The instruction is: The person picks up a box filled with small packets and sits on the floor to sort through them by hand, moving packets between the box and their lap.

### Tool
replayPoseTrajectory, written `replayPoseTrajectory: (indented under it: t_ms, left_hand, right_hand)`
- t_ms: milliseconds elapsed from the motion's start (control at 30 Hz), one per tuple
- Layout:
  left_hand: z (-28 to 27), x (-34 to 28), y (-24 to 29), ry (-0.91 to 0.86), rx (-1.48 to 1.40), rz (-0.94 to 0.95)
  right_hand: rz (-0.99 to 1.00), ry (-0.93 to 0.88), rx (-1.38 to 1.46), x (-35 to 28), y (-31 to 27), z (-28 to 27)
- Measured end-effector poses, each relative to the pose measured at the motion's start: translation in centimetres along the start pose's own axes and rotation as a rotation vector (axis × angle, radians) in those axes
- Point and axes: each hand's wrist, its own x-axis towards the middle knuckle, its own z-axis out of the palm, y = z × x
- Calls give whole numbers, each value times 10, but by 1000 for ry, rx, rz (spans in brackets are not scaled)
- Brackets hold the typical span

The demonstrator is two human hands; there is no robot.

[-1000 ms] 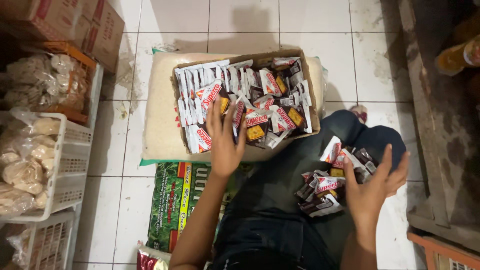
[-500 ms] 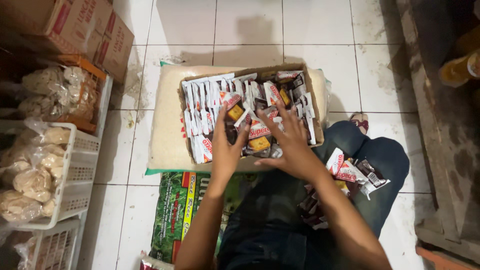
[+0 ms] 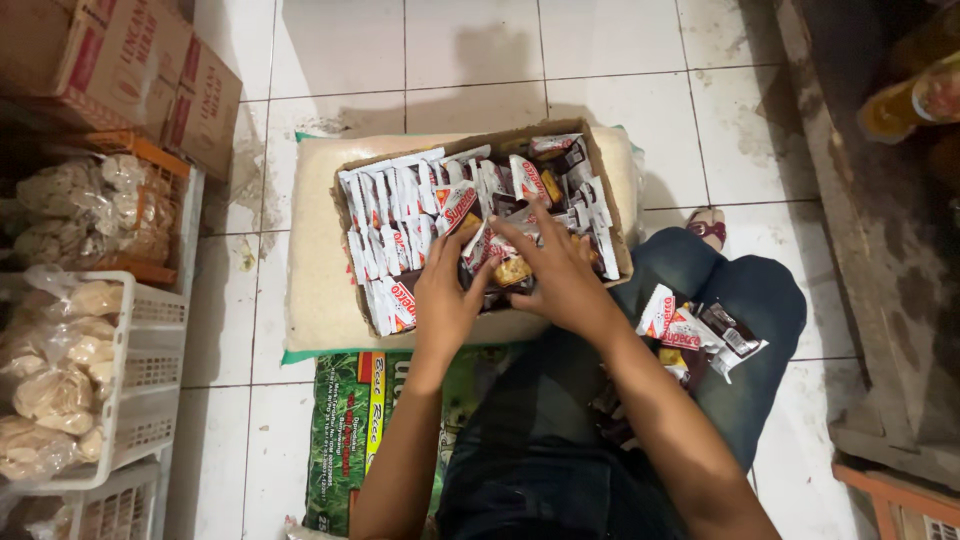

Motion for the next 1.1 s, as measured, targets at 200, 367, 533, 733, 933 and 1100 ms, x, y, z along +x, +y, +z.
replayPoseTrajectory:
  t_ms: [200, 367, 533, 733, 933, 1100]
  left_hand:
    - [13, -3, 13, -56, -29, -1]
    - [18, -3, 14, -34, -86, 75]
    - [20, -4, 25, -28, -183, 38]
    - [20, -8, 69, -98, -362, -120]
    - [10, -26, 116, -266, -500, 39]
    - [13, -48, 126, -587, -536, 4]
  right_hand:
    - [71, 8, -58, 7, 0, 10]
    - [-12, 65, -57, 7, 12, 7]
    - [-114, 106, 236, -4, 14, -20]
    - [-186, 270, 285, -31, 5, -58]
    - [79, 235, 413, -109, -11, -112]
    - [47, 234, 345, -169, 0, -112]
